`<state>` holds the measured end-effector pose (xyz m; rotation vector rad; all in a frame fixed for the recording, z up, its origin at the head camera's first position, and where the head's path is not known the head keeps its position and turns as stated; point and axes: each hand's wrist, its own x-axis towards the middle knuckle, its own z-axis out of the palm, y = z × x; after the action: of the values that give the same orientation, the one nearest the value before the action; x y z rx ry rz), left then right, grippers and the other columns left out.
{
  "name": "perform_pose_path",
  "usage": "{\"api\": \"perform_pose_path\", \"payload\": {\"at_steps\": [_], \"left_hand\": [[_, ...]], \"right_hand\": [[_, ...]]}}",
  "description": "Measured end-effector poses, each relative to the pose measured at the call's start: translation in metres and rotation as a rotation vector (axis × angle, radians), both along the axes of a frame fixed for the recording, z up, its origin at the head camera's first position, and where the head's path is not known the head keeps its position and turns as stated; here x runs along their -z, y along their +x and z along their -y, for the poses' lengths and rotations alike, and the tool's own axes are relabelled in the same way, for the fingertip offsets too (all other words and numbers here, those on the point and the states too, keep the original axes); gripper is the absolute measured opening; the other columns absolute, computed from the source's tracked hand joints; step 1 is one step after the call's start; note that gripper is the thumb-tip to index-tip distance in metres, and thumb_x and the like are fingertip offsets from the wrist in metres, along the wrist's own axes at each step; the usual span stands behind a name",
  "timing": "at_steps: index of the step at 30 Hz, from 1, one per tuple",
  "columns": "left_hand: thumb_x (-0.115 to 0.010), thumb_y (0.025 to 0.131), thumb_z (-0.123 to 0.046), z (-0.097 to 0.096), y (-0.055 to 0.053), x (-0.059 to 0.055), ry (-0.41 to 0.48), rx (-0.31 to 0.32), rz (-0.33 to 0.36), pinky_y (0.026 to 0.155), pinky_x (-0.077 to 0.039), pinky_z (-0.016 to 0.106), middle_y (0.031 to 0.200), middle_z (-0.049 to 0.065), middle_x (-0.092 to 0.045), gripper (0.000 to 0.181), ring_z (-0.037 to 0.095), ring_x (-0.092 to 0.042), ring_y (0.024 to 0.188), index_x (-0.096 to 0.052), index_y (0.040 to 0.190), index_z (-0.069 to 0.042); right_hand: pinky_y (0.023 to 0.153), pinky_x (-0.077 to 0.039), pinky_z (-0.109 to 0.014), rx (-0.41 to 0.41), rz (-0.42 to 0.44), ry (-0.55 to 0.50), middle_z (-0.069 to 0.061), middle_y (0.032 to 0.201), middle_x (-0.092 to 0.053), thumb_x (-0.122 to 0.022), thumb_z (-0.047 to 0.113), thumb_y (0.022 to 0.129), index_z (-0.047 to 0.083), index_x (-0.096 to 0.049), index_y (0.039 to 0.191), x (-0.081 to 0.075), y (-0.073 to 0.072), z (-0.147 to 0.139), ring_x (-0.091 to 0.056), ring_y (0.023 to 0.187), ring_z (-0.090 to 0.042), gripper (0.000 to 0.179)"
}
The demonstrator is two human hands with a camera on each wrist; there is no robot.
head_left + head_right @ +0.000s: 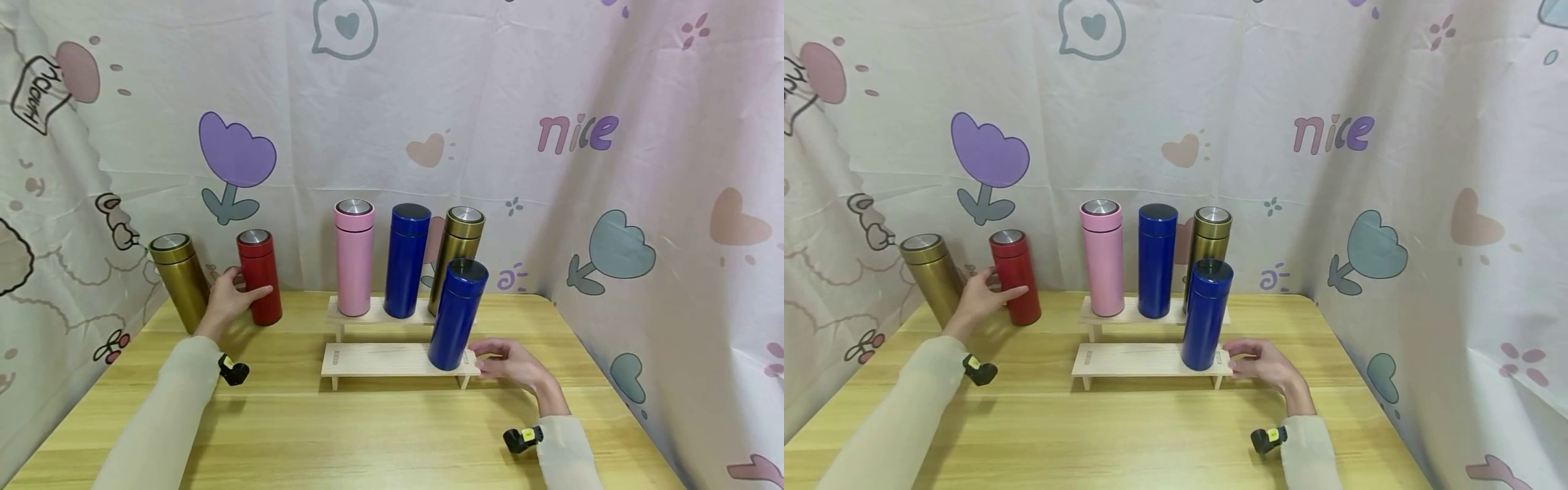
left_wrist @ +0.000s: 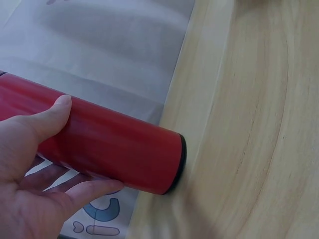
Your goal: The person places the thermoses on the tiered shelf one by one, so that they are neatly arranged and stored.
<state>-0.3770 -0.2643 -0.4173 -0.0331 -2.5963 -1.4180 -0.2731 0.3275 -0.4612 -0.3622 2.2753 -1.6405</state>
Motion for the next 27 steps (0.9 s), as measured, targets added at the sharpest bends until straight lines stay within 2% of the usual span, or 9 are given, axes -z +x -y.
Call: {"api": "perform_pose_path", "payload": {"at_steps": [11, 16, 22, 27], "left_hand": [[-0.074, 0.095, -0.041, -0.004, 0.007, -0.013, 0.019, 0.029, 0.027, 0.103, -0.053, 0.06, 0.156, 0.036, -0.04, 0.094, 0.055, -0.049, 0.137, -0.024, 0.159, 0.006], [-0.074, 0.095, -0.041, -0.009, 0.013, -0.019, 0.04, 0.076, 0.034, 0.1, -0.056, 0.059, 0.155, 0.034, -0.042, 0.093, 0.053, -0.051, 0.134, -0.025, 0.159, 0.004], [-0.075, 0.095, -0.038, -0.018, 0.021, -0.027, 0.065, 0.135, 0.01, 0.092, -0.062, 0.051, 0.149, 0.033, -0.049, 0.087, 0.049, -0.056, 0.128, -0.03, 0.157, 0.004], [-0.076, 0.094, -0.035, -0.025, 0.03, -0.034, 0.094, 0.169, 0.023, 0.092, -0.062, 0.053, 0.149, 0.033, -0.049, 0.087, 0.05, -0.056, 0.129, -0.03, 0.157, 0.002]], "right_hand": [[0.089, -0.064, -0.038, 0.018, -0.004, 0.009, -0.031, 0.141, -0.057, -0.071, 0.01, 0.096, -0.008, -0.053, 0.142, 0.001, 0.001, -0.003, -0.073, 0.102, -0.02, 0.052], [0.089, -0.064, -0.037, 0.018, -0.005, 0.001, -0.03, 0.141, -0.056, -0.071, 0.01, 0.096, -0.008, -0.053, 0.142, 0.002, 0.0, -0.003, -0.073, 0.101, -0.02, 0.052], [0.09, -0.064, -0.039, -0.004, -0.013, -0.018, -0.033, 0.14, -0.056, -0.069, 0.008, 0.097, -0.012, -0.051, 0.142, 0.001, 0.001, -0.001, -0.073, 0.1, -0.017, 0.053], [0.09, -0.064, -0.039, 0.001, -0.01, -0.016, -0.033, 0.141, -0.055, -0.069, 0.008, 0.097, -0.011, -0.051, 0.142, -0.001, 0.002, 0.0, -0.073, 0.099, -0.017, 0.053]]}}
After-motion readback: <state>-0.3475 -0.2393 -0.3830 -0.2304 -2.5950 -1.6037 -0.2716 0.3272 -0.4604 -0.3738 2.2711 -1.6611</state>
